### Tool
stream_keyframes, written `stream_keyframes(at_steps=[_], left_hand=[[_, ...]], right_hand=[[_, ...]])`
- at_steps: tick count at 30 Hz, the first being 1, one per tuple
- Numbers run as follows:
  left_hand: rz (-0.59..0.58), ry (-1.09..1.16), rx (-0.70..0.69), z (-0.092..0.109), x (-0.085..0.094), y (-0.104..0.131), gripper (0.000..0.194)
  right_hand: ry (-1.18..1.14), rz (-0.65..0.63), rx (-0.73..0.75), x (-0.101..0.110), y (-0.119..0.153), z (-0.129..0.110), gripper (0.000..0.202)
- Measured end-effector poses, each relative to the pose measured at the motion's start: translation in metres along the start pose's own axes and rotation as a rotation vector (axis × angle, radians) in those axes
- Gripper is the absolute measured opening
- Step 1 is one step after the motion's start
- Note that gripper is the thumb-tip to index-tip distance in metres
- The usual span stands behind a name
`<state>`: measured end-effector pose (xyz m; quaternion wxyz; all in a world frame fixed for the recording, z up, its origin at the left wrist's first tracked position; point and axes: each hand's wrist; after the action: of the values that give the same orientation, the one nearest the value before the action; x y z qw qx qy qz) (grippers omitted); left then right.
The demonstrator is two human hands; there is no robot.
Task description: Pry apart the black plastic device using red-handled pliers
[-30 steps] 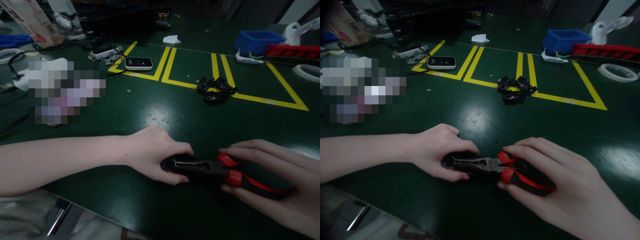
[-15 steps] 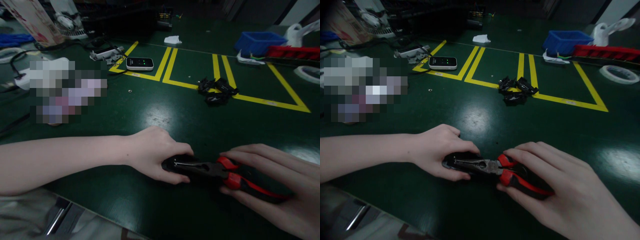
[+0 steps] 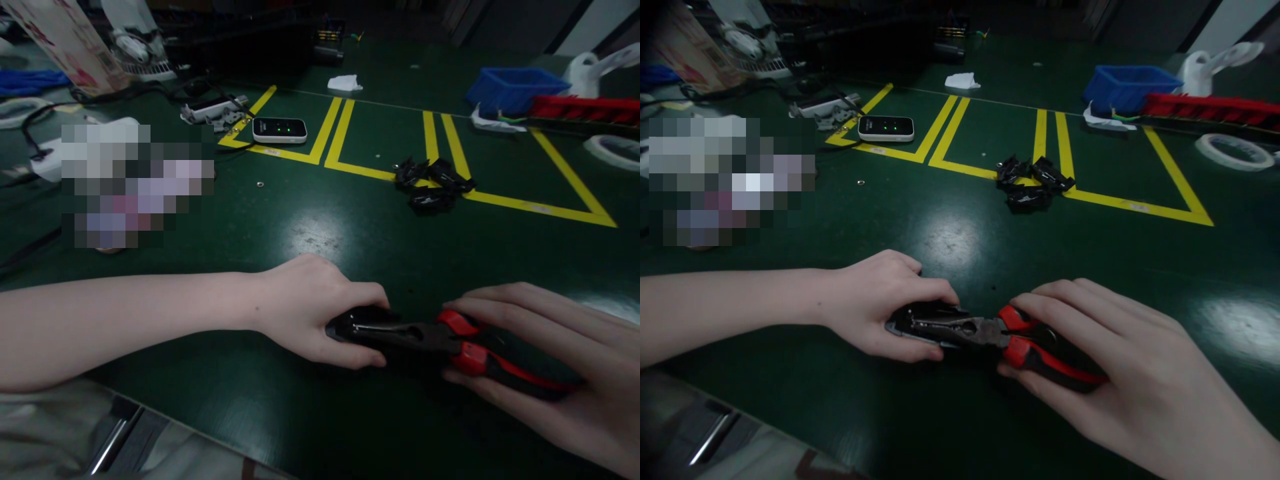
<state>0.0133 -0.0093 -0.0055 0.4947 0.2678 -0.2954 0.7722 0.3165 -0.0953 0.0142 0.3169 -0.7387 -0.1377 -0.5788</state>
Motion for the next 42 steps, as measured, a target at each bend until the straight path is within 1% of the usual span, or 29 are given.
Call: stream_keyframes(at_steps=[3,8,15,20,23,27,29,32,37,40,42], left_hand=[[-0.010,0.004,0.005,0.000,0.000,0.000,0.045],[-0.021,-0.009,0.002,0.000,-0.001,0.000,0.046],[-0.020,-0.040,-0.013,-0.001,-0.002,0.000,0.045],[-0.016,-0.082,-0.020,-0.001,-0.003,0.000,0.044],[-0.015,-0.088,-0.022,-0.001,-0.003,0.000,0.043],[-0.018,-0.064,-0.020,-0.001,-0.002,-0.001,0.044],[-0.018,-0.043,-0.017,-0.002,-0.002,-0.002,0.045],[-0.026,-0.035,-0.013,-0.002,-0.002,-0.002,0.046],[-0.043,-0.038,0.007,-0.001,-0.002,-0.001,0.046],[-0.035,-0.047,0.005,-0.001,-0.002,-0.002,0.046],[-0.027,-0.058,0.000,-0.001,-0.003,-0.001,0.046]], right_hand=[[0.015,-0.013,0.045,0.001,-0.002,0.005,0.034],[-0.004,-0.017,0.048,0.000,-0.003,0.010,0.035],[0.036,-0.020,0.073,-0.006,0.000,0.015,0.040],[0.068,-0.091,0.064,-0.011,0.002,0.013,0.045],[0.101,-0.104,0.078,-0.013,0.003,0.015,0.049],[0.060,-0.153,0.081,-0.011,0.002,0.018,0.044],[0.054,-0.138,0.069,-0.010,0.001,0.018,0.039],[0.067,-0.094,0.034,-0.008,0.000,0.018,0.037],[0.055,-0.133,0.093,-0.007,-0.001,0.022,0.039],[0.080,-0.120,0.091,-0.006,-0.001,0.022,0.038],[0.099,-0.108,0.118,-0.006,-0.001,0.021,0.038]])
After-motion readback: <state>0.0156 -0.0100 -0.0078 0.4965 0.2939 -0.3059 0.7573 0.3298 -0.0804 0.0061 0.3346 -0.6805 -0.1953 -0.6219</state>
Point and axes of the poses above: each hand's wrist, its own y-axis away from the middle knuckle, its own x-axis out of the back of the hand, z = x × y, and after that the axes turned 6 degrees about y, right-handed
